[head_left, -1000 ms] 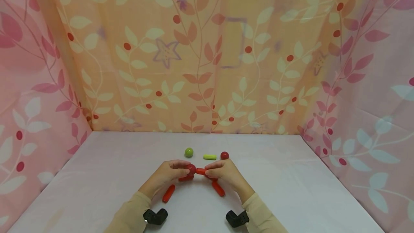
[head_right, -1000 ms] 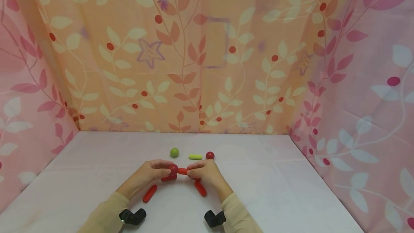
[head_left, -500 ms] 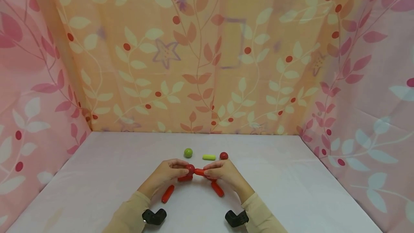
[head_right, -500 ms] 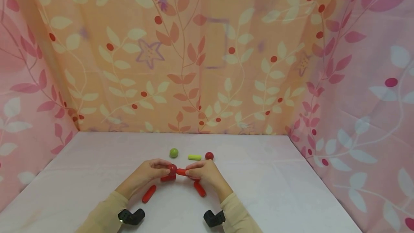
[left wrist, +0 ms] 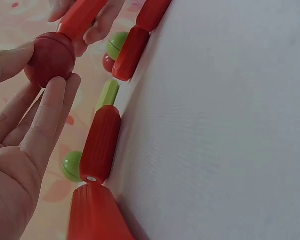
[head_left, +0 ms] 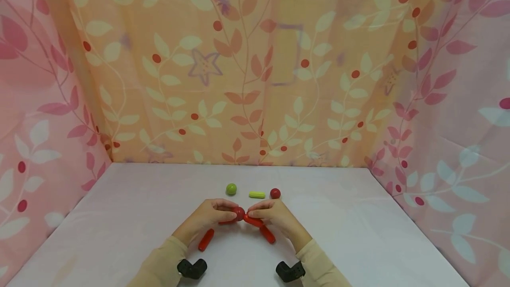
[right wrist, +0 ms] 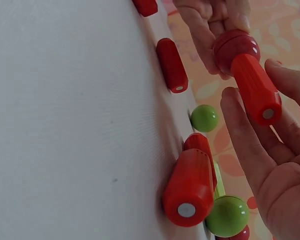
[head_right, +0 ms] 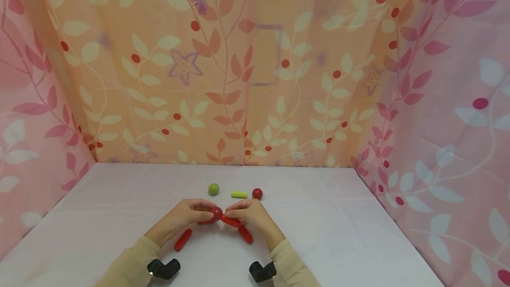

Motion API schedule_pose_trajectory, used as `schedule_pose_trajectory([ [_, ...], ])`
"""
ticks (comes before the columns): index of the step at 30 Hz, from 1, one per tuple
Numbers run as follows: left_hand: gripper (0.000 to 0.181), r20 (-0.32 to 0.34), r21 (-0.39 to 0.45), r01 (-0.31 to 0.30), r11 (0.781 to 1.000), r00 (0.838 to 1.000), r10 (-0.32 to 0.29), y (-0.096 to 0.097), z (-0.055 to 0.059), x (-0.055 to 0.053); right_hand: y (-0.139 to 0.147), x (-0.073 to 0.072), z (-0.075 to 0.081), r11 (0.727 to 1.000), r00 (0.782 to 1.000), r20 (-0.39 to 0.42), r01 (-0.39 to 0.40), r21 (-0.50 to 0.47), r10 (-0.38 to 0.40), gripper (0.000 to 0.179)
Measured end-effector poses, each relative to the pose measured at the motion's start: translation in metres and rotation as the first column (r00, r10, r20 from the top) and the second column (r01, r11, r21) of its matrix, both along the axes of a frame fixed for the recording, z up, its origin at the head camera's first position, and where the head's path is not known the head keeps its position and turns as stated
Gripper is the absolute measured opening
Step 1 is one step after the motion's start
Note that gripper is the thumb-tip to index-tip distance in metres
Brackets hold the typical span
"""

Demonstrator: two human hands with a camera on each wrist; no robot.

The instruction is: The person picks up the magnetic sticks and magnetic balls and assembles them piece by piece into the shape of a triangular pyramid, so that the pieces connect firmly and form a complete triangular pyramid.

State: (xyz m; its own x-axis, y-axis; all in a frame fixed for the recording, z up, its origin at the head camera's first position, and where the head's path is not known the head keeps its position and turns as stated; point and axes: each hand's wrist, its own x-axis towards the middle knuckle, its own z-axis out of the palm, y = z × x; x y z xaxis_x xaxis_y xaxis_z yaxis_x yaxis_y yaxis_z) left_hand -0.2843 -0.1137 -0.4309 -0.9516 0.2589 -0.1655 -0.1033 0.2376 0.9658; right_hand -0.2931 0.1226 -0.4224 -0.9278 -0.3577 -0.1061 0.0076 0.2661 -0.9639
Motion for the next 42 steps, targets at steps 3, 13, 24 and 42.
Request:
schedule_pose_trajectory([
  [3, 0.042, -0.008, 0.019, 0.023, 1.000, 1.000, -0.023, 0.001, 0.000, 0.000, -0.001, 0.000, -0.002, 1.000, 1.000, 0.001, -0.002, -0.002, 0.002, 0.030],
  [13, 0.039, -0.012, 0.063, 0.044, 0.997, 0.999, -0.044, 0.004, -0.003, 0.000, -0.005, 0.002, -0.005, 1.000, 1.000, 0.011, -0.014, -0.027, 0.015, 0.033],
  [24, 0.038, -0.021, 0.074, 0.058, 0.996, 0.998, -0.056, 0.007, -0.002, 0.001, -0.006, 0.002, -0.006, 0.997, 0.999, 0.004, -0.031, -0.064, 0.032, 0.033],
  [42, 0.038, -0.047, 0.039, 0.044, 0.998, 0.998, -0.043, 0.010, -0.005, -0.001, -0.006, 0.003, -0.005, 1.000, 0.999, -0.035, -0.012, -0.007, 0.011, 0.032],
])
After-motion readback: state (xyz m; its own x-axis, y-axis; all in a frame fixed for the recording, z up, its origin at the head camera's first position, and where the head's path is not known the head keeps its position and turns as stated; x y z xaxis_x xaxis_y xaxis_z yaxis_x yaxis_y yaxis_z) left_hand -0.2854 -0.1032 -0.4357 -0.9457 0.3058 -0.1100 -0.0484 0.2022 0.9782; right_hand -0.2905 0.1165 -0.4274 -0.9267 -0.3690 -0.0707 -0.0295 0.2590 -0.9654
